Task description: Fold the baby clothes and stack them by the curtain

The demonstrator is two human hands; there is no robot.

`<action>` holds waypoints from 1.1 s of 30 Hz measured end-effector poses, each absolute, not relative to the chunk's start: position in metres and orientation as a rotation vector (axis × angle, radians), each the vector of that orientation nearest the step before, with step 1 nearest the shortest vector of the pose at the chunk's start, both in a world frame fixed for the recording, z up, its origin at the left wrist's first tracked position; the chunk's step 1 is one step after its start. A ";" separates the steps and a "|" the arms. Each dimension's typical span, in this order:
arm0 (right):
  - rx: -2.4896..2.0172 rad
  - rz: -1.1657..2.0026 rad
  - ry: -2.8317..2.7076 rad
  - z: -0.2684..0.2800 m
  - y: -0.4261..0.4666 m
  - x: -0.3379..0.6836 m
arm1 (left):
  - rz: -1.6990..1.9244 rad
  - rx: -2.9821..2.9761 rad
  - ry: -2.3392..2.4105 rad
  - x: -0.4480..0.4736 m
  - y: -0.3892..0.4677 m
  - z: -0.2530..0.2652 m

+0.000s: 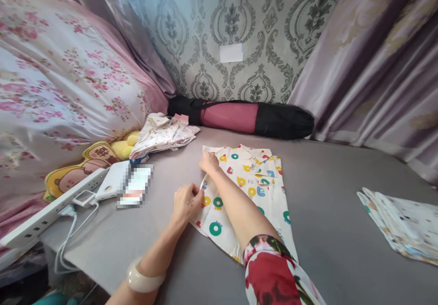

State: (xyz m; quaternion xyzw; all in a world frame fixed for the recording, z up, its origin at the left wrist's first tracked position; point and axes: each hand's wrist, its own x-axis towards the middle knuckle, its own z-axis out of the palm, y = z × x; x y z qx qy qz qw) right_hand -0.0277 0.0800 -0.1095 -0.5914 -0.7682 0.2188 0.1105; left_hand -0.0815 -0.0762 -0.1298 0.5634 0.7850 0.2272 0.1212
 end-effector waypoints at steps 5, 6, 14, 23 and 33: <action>-1.603 0.782 -2.081 -0.110 0.090 -0.001 | 0.812 1.502 2.169 -0.083 -0.075 -0.128; -1.575 0.818 -2.038 -0.110 0.091 0.004 | 0.871 1.468 2.137 -0.084 -0.074 -0.128; -1.272 1.177 -1.587 -0.093 0.088 0.053 | 1.220 1.076 1.599 -0.084 -0.073 -0.121; -1.222 1.243 -1.414 -0.085 0.070 0.097 | 1.253 1.053 1.414 -0.076 -0.079 -0.113; -1.237 1.225 -1.420 -0.097 0.056 0.130 | 1.216 1.305 1.463 -0.075 -0.074 -0.127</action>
